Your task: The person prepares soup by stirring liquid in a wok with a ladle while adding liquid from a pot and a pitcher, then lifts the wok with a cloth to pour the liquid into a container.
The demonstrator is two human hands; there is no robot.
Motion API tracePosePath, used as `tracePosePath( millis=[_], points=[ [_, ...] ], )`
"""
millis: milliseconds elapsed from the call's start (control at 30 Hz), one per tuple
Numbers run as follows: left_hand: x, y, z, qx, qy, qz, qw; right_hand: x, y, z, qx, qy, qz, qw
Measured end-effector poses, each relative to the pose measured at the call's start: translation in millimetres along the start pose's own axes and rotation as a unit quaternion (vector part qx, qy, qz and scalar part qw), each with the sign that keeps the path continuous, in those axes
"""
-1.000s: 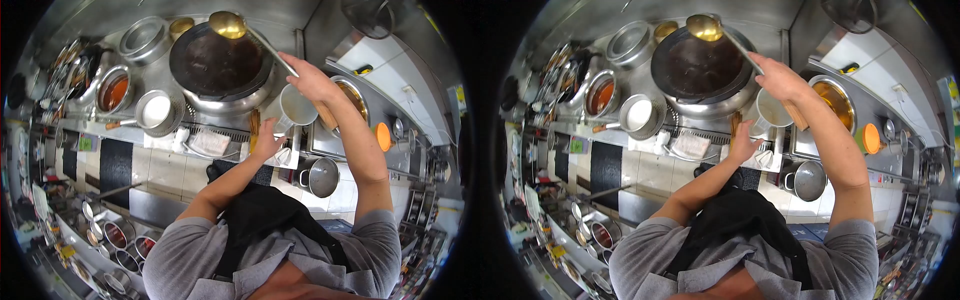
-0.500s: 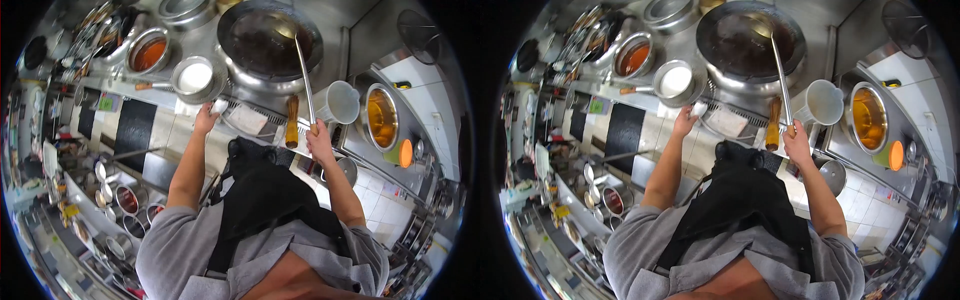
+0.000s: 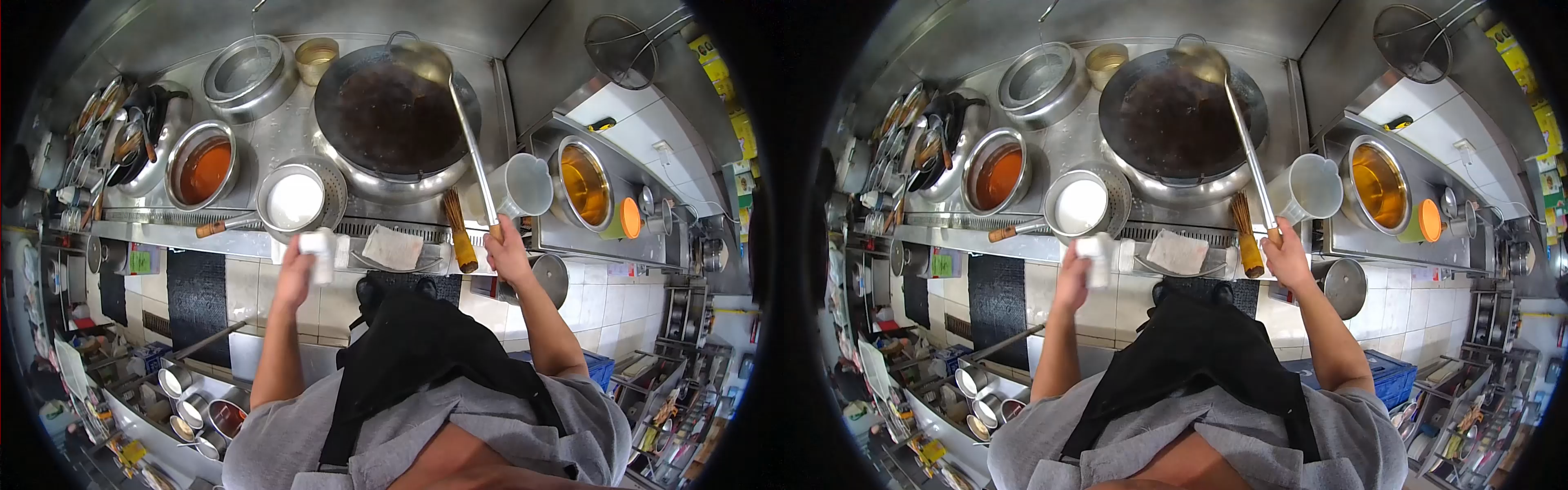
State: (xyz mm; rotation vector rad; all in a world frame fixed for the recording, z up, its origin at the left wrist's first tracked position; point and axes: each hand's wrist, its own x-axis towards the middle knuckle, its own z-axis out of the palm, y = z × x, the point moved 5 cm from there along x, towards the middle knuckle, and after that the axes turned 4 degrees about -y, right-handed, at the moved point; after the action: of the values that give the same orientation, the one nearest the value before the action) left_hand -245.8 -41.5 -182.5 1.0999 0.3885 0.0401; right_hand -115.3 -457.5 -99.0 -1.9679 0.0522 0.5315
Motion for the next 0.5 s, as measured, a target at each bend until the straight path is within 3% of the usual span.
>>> tracePosePath(
  millis=[100, 200, 233, 267, 367, 433, 500],
  points=[
    [-13, 66, 1, -0.092, -0.076, 0.031, 0.992, -6, -29, -7, 0.019, 0.012, -0.049, 0.999],
    [17, 74, 6, -0.109, -0.146, 0.016, 0.983, -3, -35, 5, 0.077, -0.011, -0.053, 0.996],
    [39, 47, 3, -0.085, -0.151, -0.060, 0.983, 1, -27, 10, 0.082, -0.024, -0.045, 0.995],
    [49, 27, 14, -0.090, -0.092, -0.121, 0.984, 7, -15, 15, 0.097, -0.033, -0.036, 0.994],
    [61, -6, 81, -0.070, -0.148, -0.139, 0.977, 9, -34, 16, 0.062, -0.050, -0.004, 0.997],
    [66, -27, 96, -0.111, -0.120, -0.162, 0.973, 10, -37, 8, 0.045, -0.020, -0.015, 0.999],
    [66, -41, 96, -0.126, -0.063, -0.184, 0.973, 4, -68, -14, 0.060, 0.053, -0.111, 0.991]
  ],
)
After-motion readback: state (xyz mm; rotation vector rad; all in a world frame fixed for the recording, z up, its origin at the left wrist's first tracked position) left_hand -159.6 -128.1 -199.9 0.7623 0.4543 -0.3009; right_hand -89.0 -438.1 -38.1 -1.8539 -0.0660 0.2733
